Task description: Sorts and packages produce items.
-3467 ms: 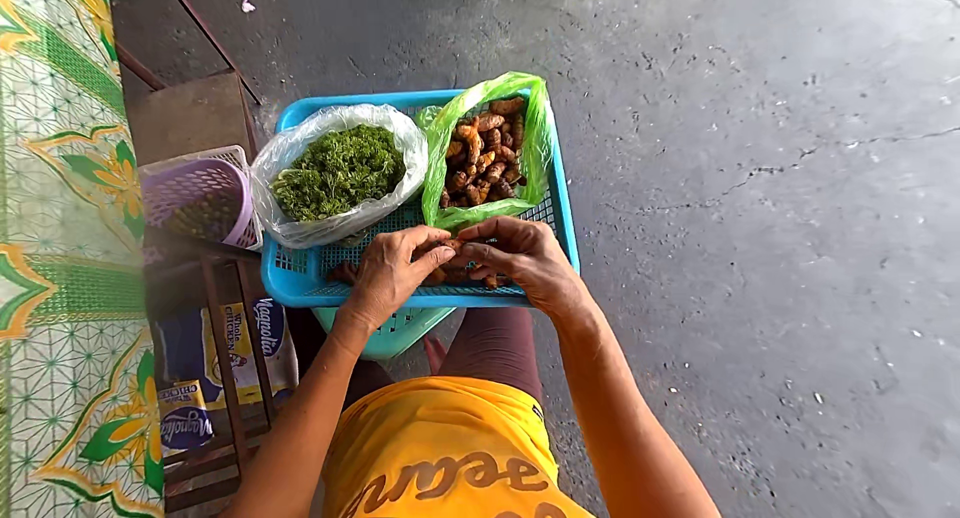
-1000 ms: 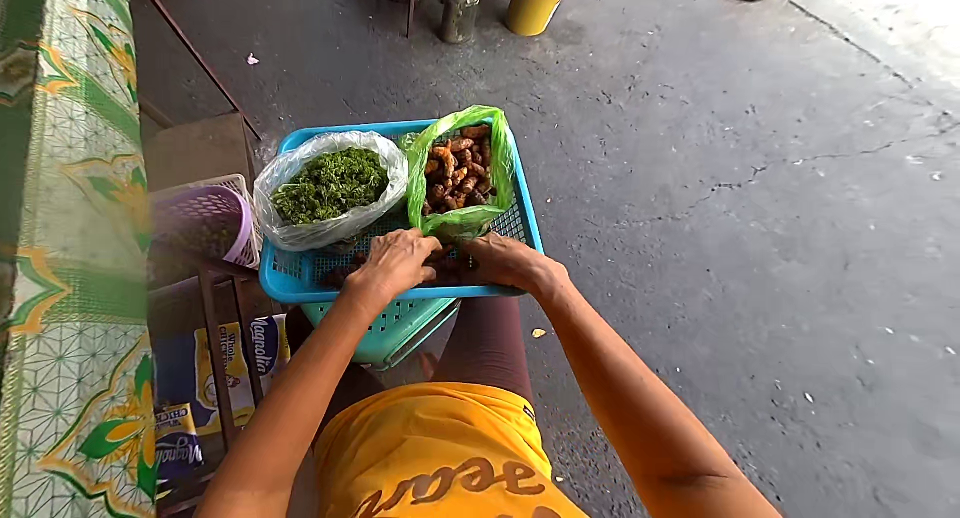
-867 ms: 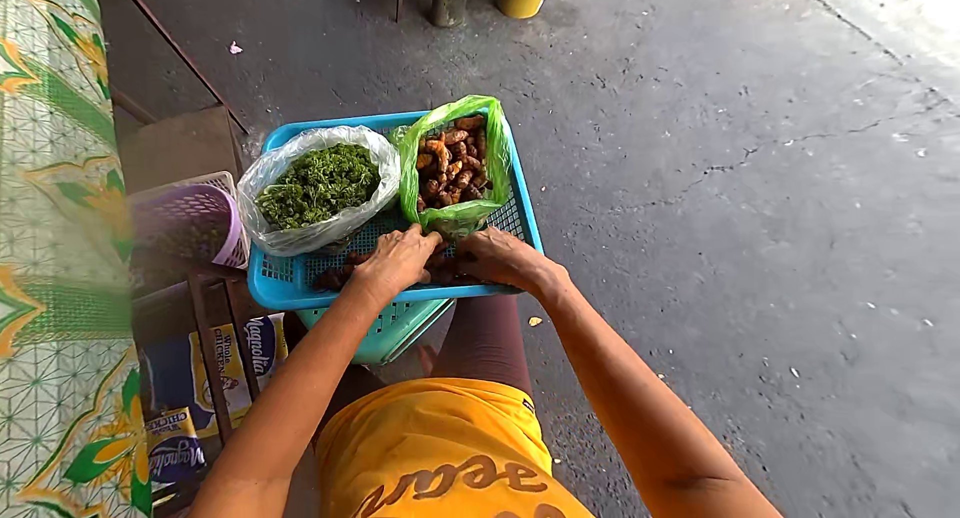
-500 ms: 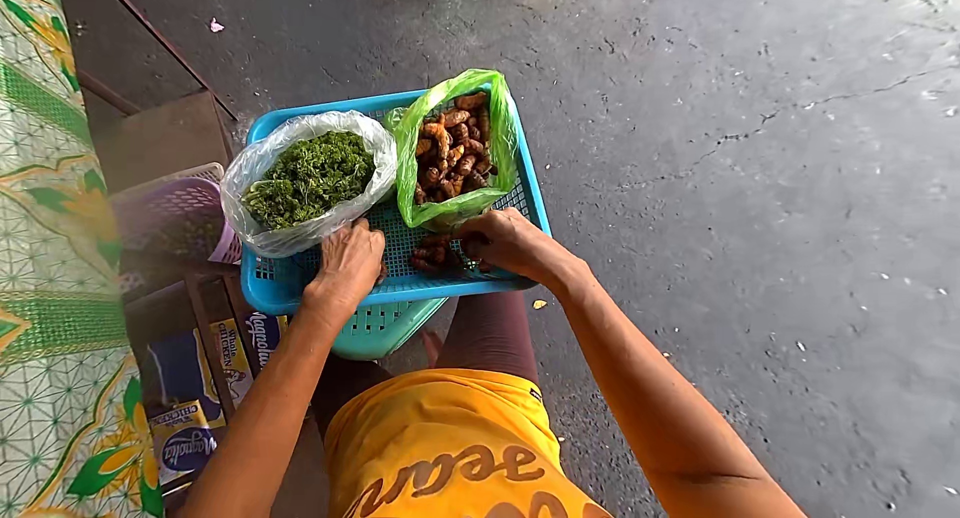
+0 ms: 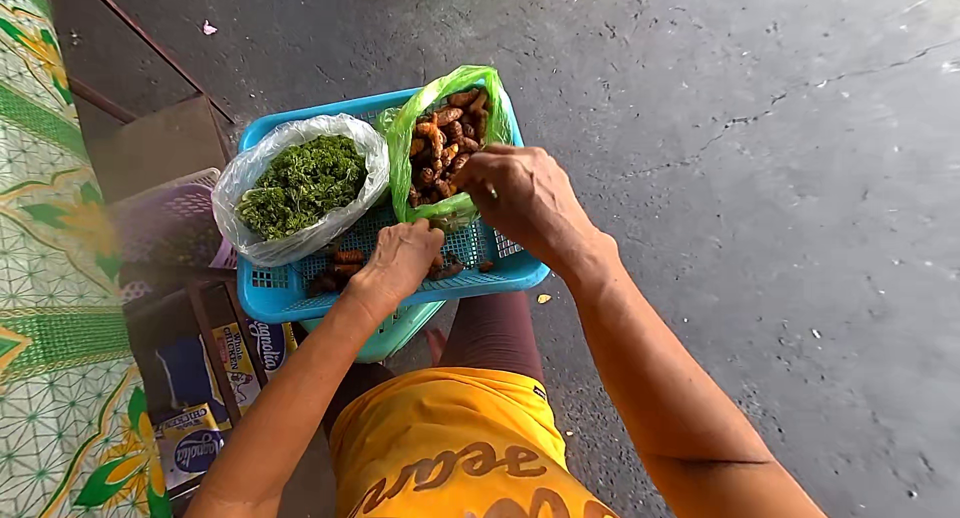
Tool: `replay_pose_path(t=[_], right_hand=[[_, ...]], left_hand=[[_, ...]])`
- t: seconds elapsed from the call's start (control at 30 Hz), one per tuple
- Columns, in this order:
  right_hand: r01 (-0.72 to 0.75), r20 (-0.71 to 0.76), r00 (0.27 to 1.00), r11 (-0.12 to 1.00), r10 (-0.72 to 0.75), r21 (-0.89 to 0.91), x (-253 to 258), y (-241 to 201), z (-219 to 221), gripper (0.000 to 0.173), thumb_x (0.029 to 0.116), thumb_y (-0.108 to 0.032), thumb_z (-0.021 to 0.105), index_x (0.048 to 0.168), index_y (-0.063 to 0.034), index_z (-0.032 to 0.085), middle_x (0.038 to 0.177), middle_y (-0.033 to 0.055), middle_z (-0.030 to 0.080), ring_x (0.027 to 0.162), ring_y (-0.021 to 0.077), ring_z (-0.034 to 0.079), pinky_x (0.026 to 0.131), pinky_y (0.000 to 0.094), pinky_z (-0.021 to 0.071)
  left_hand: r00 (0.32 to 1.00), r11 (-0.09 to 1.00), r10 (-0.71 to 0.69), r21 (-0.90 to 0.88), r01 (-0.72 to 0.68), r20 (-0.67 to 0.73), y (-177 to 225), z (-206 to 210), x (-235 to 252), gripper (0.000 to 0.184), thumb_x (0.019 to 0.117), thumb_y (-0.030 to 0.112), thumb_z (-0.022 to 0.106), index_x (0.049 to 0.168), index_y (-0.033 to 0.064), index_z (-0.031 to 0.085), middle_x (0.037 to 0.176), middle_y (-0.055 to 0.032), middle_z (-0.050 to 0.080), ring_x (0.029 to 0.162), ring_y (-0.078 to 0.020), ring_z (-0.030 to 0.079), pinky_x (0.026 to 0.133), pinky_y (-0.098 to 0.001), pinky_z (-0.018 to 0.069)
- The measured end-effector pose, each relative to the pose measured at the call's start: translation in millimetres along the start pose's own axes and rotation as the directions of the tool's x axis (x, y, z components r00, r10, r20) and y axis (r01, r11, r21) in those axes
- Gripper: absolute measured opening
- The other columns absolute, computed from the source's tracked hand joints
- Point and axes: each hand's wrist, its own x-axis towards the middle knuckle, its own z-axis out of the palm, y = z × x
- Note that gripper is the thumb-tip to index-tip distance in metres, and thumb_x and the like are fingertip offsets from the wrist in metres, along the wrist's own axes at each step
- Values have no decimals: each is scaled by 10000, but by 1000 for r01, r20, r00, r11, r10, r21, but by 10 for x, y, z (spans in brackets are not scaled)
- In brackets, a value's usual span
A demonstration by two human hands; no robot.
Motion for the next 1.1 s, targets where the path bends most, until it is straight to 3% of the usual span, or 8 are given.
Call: replay_pose_path(t=[0.17,0.4,0.6,0.73,0.83,0.9,1.0,1.1], right_hand=[[-77,426,902,997,70,0,-201,1,416,92,929,-45,694,933,-99,770,841,117,721,811,348,702,677,572,548],[0,696,717,998,43,-62,-52,-373,618,347,1033,-322,591,1293,-115,691,1246,245,668,1161,490,619,919,717,455],[81,724,686,982,69,-170,49,-434,654,352,1025,-322,588,1310,-143,692,1212,238,701,1147,478,645,929,692,474],[-18,661,743,991,104,-136,3,-354,598,395,1003,-327,592,1263,-40,668,1166,249,704,1140,457,653,928,665,484],[-106,599,793,993,114,-49,-53,-145,617,398,1032,-306,534,1293,-16,613,1110,256,709,1089,453,674,921,639,501],[-105,524,849,994,67,43,-95,8,613,378,1068,-287,484,1318,-50,638,1073,236,729,1034,439,700,906,634,519],[-92,410,911,988,35,121,-188,71,403,340,1075,-230,491,1308,-72,681,1076,211,740,1018,421,708,905,637,519],[-119,242,967,977,73,179,-318,64,117,300,1063,-166,521,1257,-61,724,1123,201,739,1070,404,698,956,621,505]], left_hand=[[979,954,-191,-249,167,-74,-421,-26,-393,238,927,51,725,1161,12,703,1035,-206,703,975,-377,695,882,-549,552],[914,753,-399,-594,282,-71,-464,-151,-816,242,938,164,718,1123,12,754,1072,-145,751,1007,-226,721,970,-393,554],[913,376,-406,-916,140,-27,-384,-280,-893,385,1037,60,518,1417,1,531,1165,-167,675,812,-198,715,730,-360,615],[971,258,-240,-965,58,-6,-369,-285,-878,364,1050,108,499,1394,1,546,1073,-89,627,731,-111,629,677,-290,571],[980,340,-199,-939,54,-16,-311,-325,-794,373,1069,238,546,1354,2,592,832,-38,617,549,-59,527,542,-230,496],[956,560,-253,-828,22,-146,-251,-384,-726,340,1078,263,527,1258,11,670,806,-58,631,566,-85,519,552,-248,463],[901,789,-275,-614,13,-335,-177,-523,-618,333,1080,193,505,1196,-36,717,1122,-211,730,1061,-278,700,1001,-412,515],[882,853,-317,-512,105,-348,-69,-640,-438,385,1106,216,430,1286,-15,680,1216,-227,700,1183,-332,662,1077,-464,472]])
